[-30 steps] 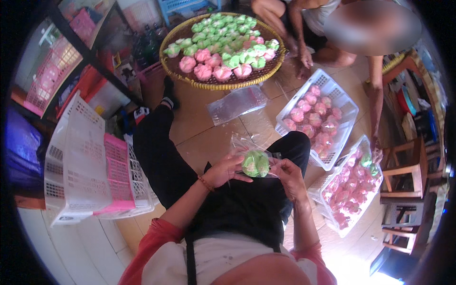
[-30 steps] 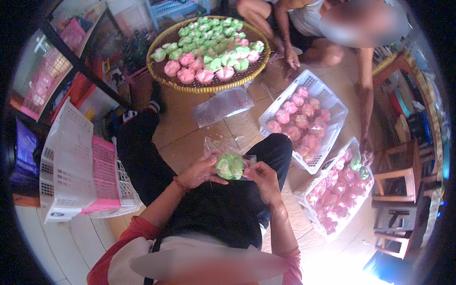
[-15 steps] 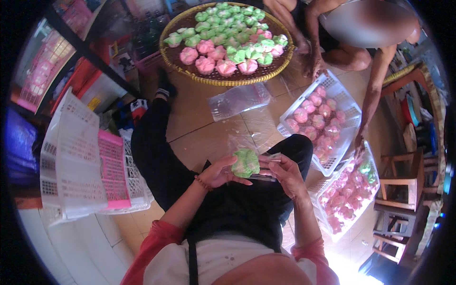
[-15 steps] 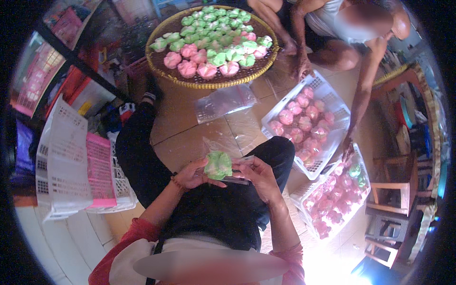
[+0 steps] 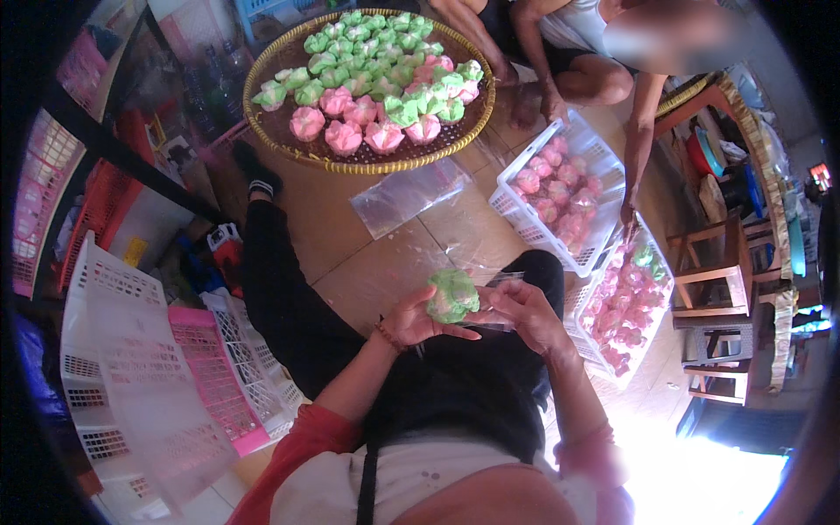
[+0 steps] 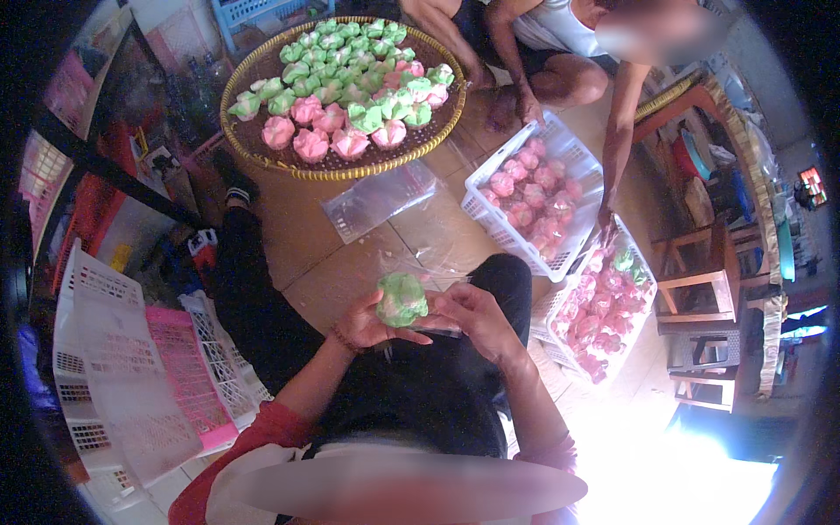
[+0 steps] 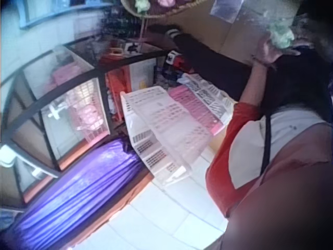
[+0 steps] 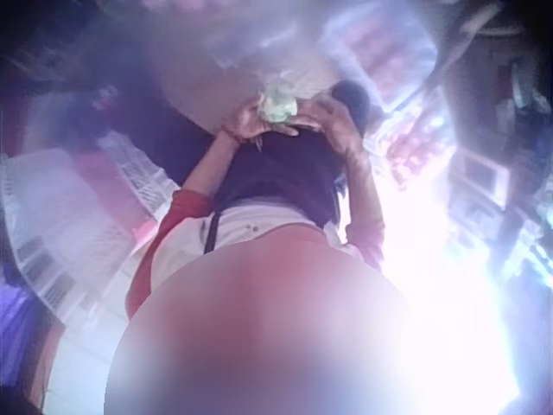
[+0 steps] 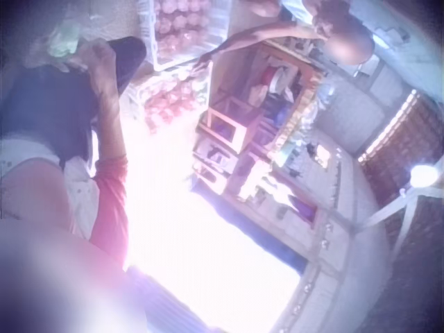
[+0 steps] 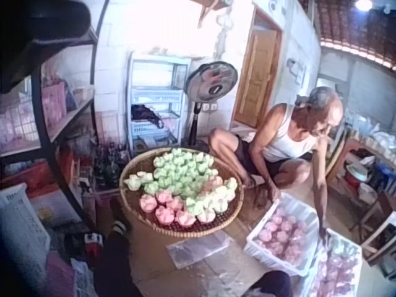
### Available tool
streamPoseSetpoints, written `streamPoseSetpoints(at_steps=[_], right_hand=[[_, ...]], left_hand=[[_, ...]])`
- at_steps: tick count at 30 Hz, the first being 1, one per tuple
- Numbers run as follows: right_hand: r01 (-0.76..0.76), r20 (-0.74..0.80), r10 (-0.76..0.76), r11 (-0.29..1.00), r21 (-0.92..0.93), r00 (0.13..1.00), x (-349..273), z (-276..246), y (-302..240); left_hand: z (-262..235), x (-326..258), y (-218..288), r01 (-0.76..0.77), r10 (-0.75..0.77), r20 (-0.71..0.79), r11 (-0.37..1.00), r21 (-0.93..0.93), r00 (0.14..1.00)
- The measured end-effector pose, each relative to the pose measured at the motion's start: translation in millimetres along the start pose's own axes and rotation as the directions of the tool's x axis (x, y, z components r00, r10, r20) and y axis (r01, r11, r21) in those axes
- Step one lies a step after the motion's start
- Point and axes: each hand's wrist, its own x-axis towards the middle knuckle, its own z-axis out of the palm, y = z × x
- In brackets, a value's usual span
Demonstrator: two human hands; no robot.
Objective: The person sits on the floor and repeatedly picks pink and green decorative items from a woven basket, places them into clear plastic bags, and arranges the sealed bags into white plastic crates. Another person nearby performs similar packaging actions.
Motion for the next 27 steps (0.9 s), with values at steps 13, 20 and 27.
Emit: streamPoseSetpoints(at_steps=[13, 20, 27], right_hand=[[0.296, -0.109, -0.292, 0.955, 0.021, 0.950, 39, -2, -54], [0.080, 0.041, -0.085, 0.992, 0.098, 0.996, 32, -1, -26], [0.181, -0.019, -0.187, 0.918, 0.352, 0.982, 35, 23, -15]], left_hand=[[63, -10, 29, -0.380, 0.391, -0.318, 0.920, 0.099, 0.863], [87, 15, 14, -0.524, 0.576, -0.397, 0.817, 0.241, 0.714], [87, 19, -8, -0.553, 0.589, -0.358, 0.807, 0.209, 0.724]])
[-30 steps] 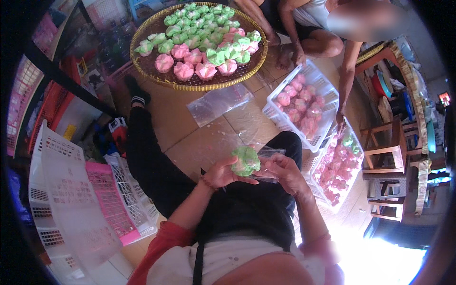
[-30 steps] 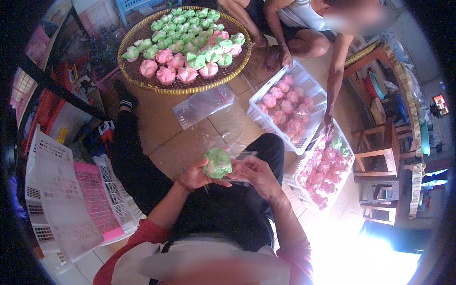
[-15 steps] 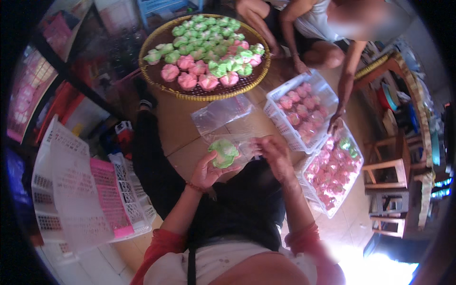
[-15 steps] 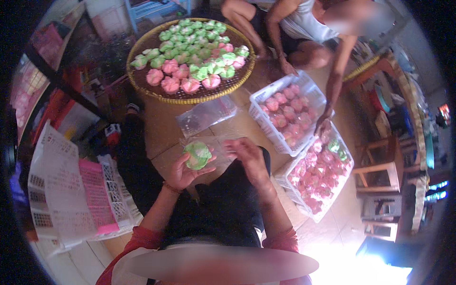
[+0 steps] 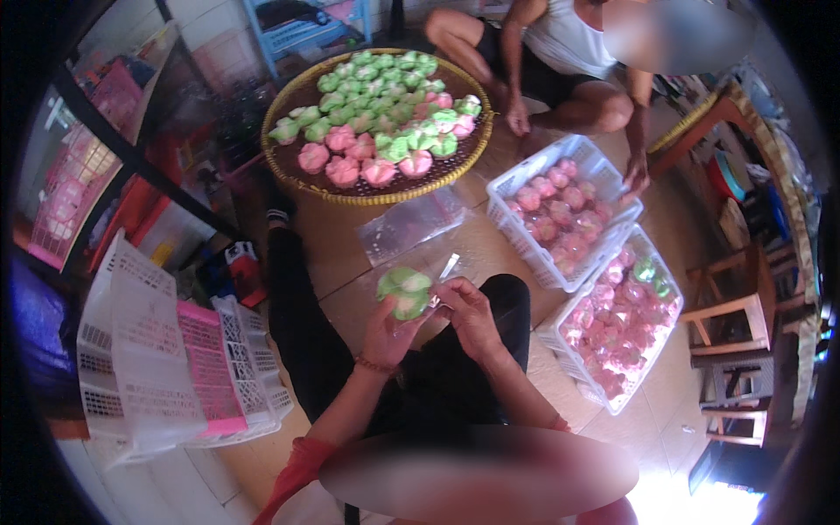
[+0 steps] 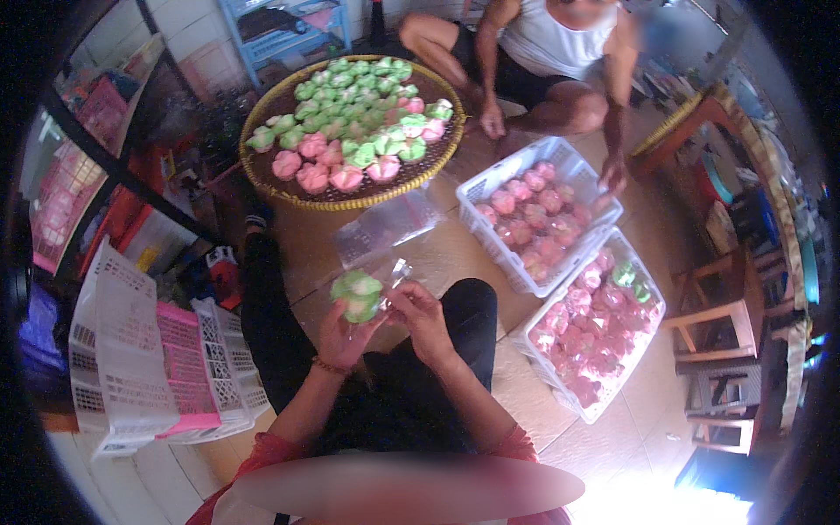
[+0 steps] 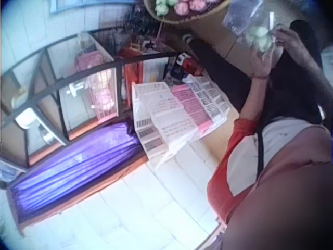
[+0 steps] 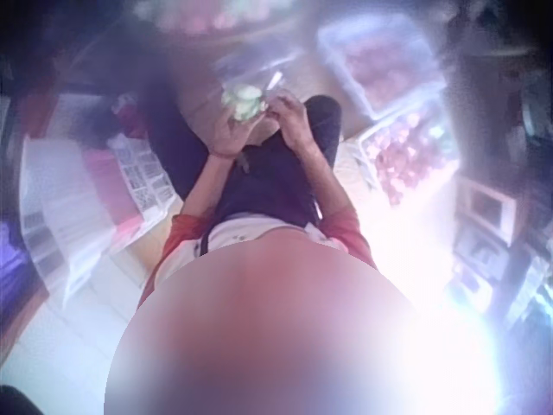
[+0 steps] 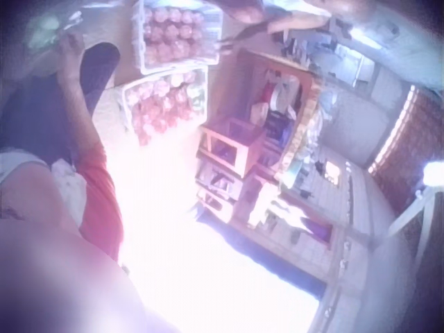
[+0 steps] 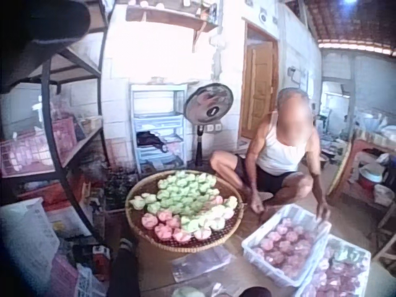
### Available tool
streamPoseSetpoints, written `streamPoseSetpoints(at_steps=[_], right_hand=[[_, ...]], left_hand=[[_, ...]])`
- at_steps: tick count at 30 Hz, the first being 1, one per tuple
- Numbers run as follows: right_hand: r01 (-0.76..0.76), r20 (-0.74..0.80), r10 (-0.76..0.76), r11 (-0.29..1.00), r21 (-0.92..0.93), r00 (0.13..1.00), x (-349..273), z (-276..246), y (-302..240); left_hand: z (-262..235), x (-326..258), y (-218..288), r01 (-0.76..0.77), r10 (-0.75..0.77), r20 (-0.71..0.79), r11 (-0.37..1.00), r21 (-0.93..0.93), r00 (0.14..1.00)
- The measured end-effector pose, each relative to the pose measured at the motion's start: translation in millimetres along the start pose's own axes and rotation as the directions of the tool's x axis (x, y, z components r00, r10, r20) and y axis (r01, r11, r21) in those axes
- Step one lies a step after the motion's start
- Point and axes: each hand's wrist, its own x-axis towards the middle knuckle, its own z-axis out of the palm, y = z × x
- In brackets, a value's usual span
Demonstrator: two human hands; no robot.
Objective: The person sits on the floor and repeatedly picks pink and green decorative items from a woven basket, places them into clear plastic bags, and arranges the sealed bags into white plastic crates. Another person nearby performs similar packaging actions.
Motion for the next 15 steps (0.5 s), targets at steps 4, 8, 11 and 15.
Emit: streamPoseSetpoints(at_steps=[4, 8, 11, 15], right_hand=[[-0.010, -0.054, 0.010, 1.000, -0.001, 0.998, -10, 5, -4], [0.009, 0.037, -0.007, 0.998, -0.067, 0.999, -20, -7, -29], [-0.025, 0.043, 0.035, 0.975, -0.222, 0.998, -21, -13, -38], [-0.051, 0.071, 0.074, 0.957, -0.287, 0.995, -14, -10, -38]], left_hand=[[-4, -7, 13, 0.064, -0.059, 0.109, 0.997, -0.035, 0.992], [0, -6, 49, 0.201, -0.216, 0.189, 0.975, 0.095, 0.958], [4, 17, 74, 0.172, -0.258, 0.086, 0.820, 0.546, 0.962], [17, 38, 77, 0.130, -0.194, 0.019, 0.722, 0.679, 0.981]])
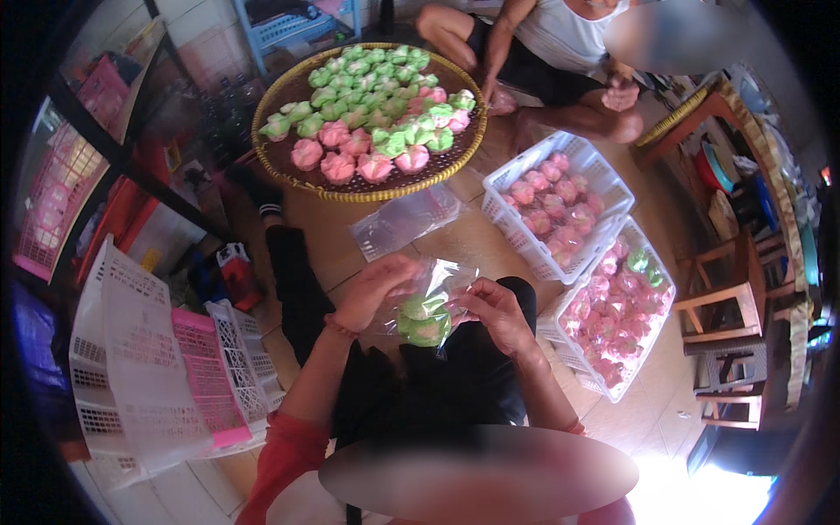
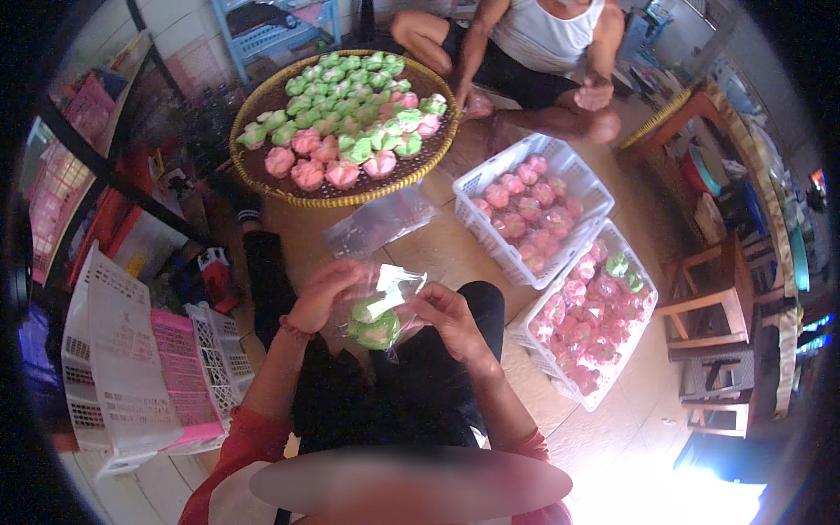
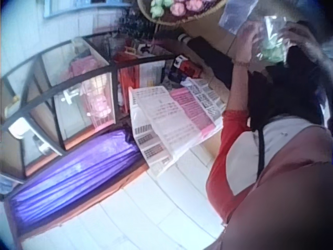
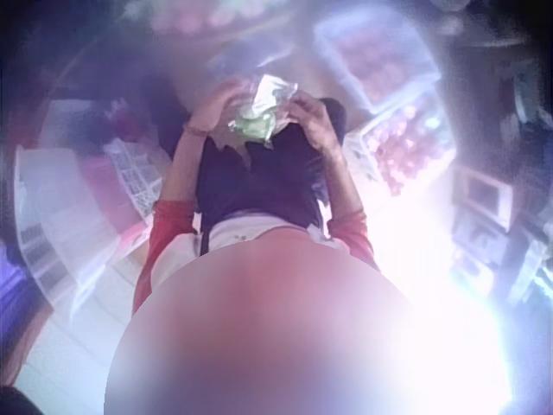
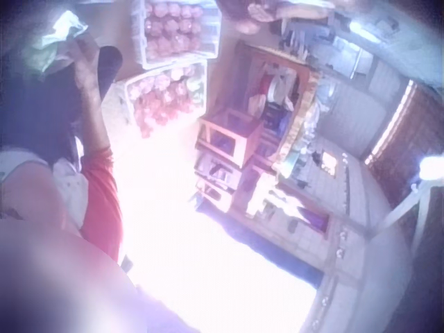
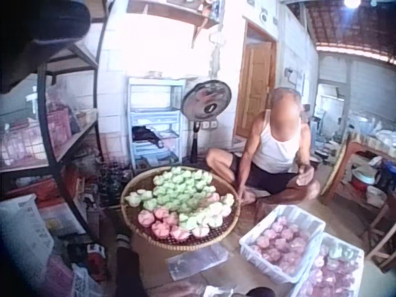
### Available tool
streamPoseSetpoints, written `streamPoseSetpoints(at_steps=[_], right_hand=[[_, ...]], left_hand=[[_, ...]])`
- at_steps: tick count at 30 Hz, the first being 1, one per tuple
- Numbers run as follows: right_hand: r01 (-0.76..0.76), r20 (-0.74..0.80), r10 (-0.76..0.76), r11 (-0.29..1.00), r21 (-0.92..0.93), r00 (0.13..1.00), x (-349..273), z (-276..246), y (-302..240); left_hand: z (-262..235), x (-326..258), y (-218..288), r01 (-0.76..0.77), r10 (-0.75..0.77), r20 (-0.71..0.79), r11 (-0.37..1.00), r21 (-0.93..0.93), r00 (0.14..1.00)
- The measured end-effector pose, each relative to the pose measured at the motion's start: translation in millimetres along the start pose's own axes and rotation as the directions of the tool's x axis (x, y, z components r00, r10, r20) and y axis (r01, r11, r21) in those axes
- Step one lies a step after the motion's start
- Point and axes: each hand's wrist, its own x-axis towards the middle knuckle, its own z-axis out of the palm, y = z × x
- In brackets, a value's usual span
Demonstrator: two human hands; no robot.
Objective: The person sits on the floor and repeatedly picks pink and green decorative items from a woven basket, places them into clear plastic bags, and arranges the sealed bags into white plastic crates. Another person nearby performs similar packaging actions.
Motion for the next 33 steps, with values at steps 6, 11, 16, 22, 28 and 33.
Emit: streamPoseSetpoints(at_steps=[6, 11, 16, 22, 28, 33], right_hand=[[0.070, -0.051, -0.070, 0.997, -0.013, 0.996, 0, -1, 13], [0.092, -0.154, -0.067, 0.983, 0.159, 0.986, -14, -13, 41], [0.087, -0.118, -0.059, 0.965, 0.249, 0.991, -22, -29, 52], [-0.032, -0.108, 0.070, 0.947, 0.321, 0.992, -26, -47, 30], [-0.173, 0.179, 0.142, 0.970, 0.173, 0.974, -4, -49, -10], [-0.419, 0.363, 0.378, 0.907, 0.039, 0.852, 10, -24, -25]], left_hand=[[22, 3, 3, -0.098, 0.129, -0.072, 0.937, 0.336, 0.989], [36, -5, -16, -0.103, 0.096, -0.203, 0.994, -0.023, 0.974], [47, 1, -31, -0.117, 0.128, -0.167, 0.990, 0.076, 0.978], [53, -2, -28, -0.133, 0.144, -0.109, 0.986, 0.098, 0.984], [59, -9, -23, -0.155, 0.143, 0.072, 0.970, 0.189, 0.987], [56, -17, -21, -0.076, 0.039, 0.146, 0.962, 0.261, 0.989]])
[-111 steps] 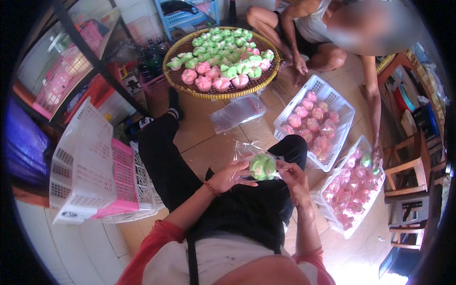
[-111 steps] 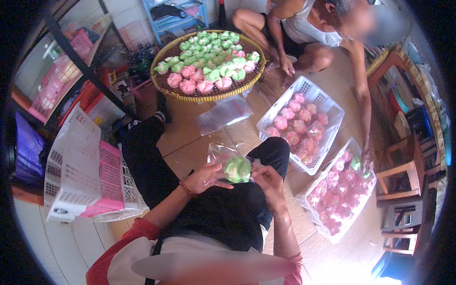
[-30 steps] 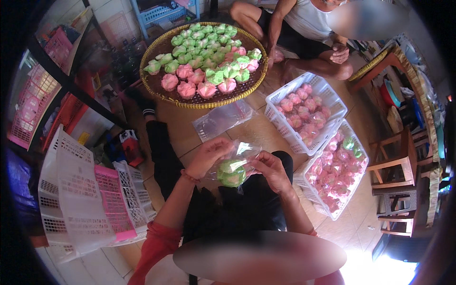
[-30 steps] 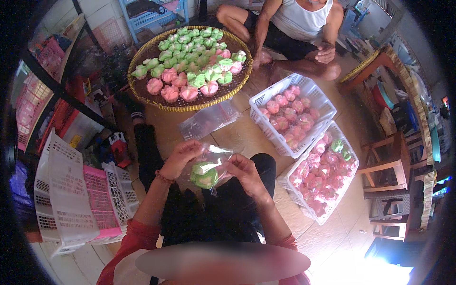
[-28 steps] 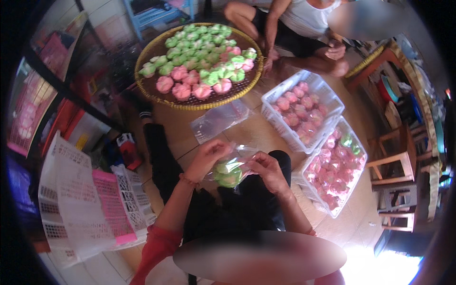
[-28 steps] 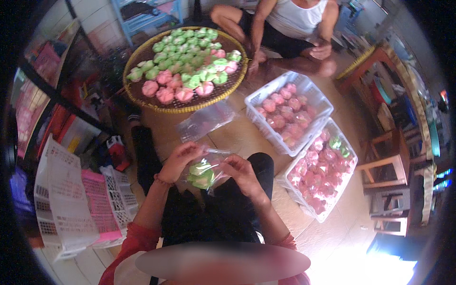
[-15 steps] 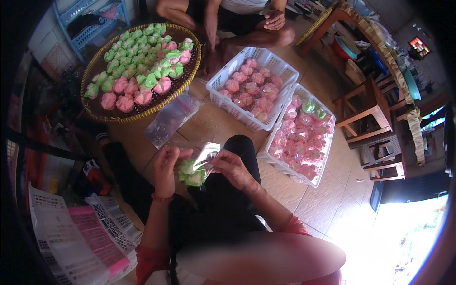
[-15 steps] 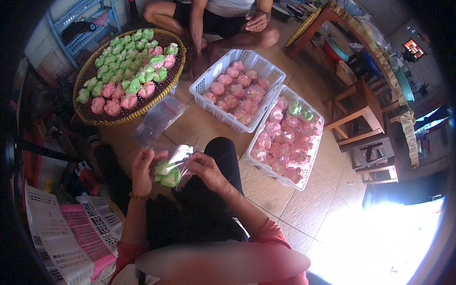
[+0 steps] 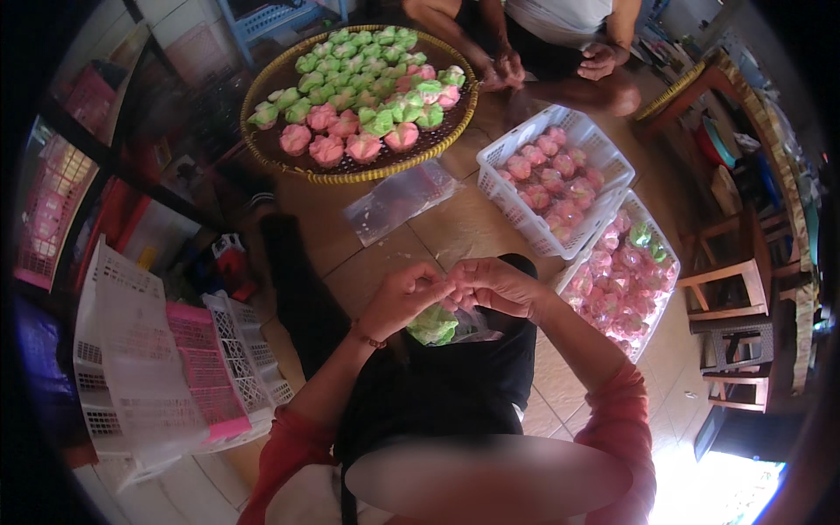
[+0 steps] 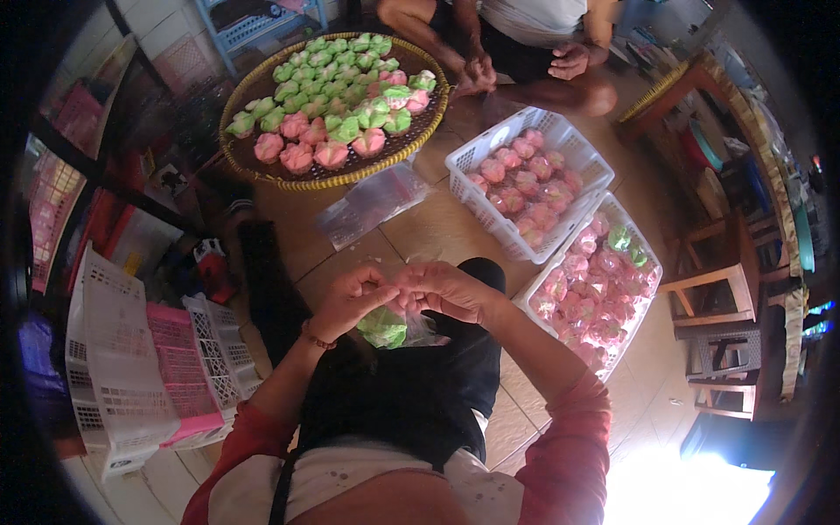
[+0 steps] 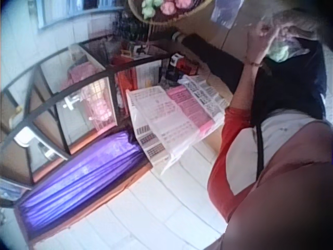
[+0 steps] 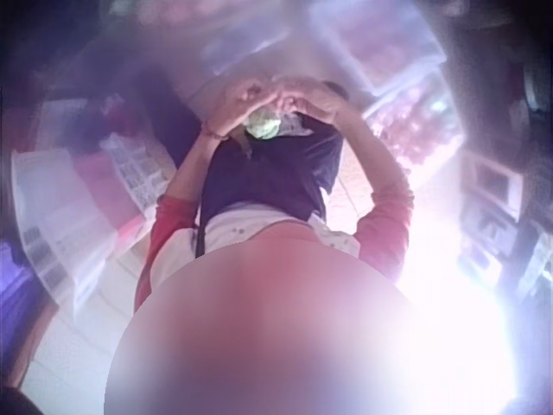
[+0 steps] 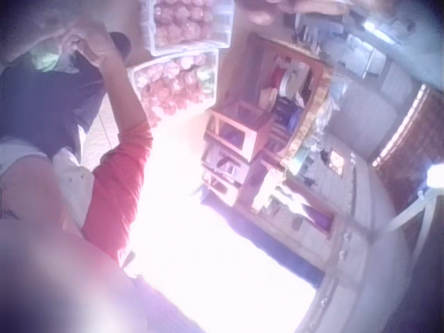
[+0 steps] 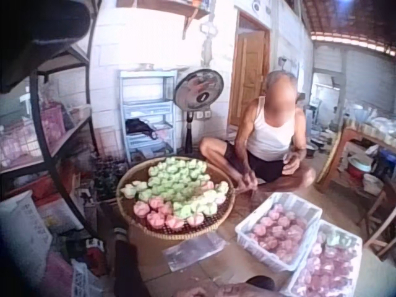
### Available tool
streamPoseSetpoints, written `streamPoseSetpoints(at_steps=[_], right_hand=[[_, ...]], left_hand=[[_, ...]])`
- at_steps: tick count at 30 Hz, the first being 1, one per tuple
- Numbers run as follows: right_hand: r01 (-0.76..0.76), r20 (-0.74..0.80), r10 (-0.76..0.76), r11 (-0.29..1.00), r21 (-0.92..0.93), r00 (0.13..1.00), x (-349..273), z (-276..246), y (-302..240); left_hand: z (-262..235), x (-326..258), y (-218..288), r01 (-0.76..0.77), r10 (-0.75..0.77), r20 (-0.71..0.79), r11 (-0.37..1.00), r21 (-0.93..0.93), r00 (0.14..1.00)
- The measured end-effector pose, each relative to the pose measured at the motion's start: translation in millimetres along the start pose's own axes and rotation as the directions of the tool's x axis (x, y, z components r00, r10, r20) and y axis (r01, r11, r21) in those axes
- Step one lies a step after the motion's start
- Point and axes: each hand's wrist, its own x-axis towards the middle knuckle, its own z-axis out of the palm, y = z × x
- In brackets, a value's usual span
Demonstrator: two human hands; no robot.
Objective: The person sits on the floor and repeatedly picks pink and green decorative items from a woven basket, places them into clear plastic bags, and arranges the sealed bags into white plastic crates. Another person nearby performs similar packaging actions.
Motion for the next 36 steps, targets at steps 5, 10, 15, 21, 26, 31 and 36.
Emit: streamPoseSetpoints(at_steps=[5, 10, 15, 21, 26, 31, 36], right_hand=[[-0.144, 0.073, 0.153, 0.983, -0.116, 0.986, 13, 7, 2], [-0.112, 0.050, 0.124, 0.975, -0.191, 0.991, 27, 16, 3], [0.215, 0.027, -0.213, 0.967, -0.136, 0.977, 31, 26, -35], [-0.117, 0.072, 0.136, 0.968, -0.223, 0.988, 72, 37, -12], [-0.137, 0.172, 0.174, 0.968, -0.208, 0.969, 86, 35, 10], [0.031, -0.004, -0.033, 0.965, -0.262, 0.999, 70, 50, -15], [0.545, -0.080, -0.568, 0.814, -0.201, 0.819, 29, 48, -57]], left_hand=[[-11, -11, -3, 0.034, -0.037, 0.018, 0.988, 0.151, 0.999], [-24, -21, -12, 0.014, 0.002, -0.054, 0.953, 0.302, 0.999], [-46, -37, -22, -0.057, 0.025, -0.225, 0.989, -0.138, 0.974], [-57, -45, -22, -0.086, 0.073, -0.225, 0.995, -0.052, 0.972], [-58, -49, -18, 0.021, 0.028, -0.248, 0.981, 0.192, 0.968], [-63, -51, -29, -0.135, 0.093, -0.366, 0.987, -0.091, 0.926], [-84, -54, -40, -0.378, -0.090, -0.669, 0.766, -0.520, 0.738]])
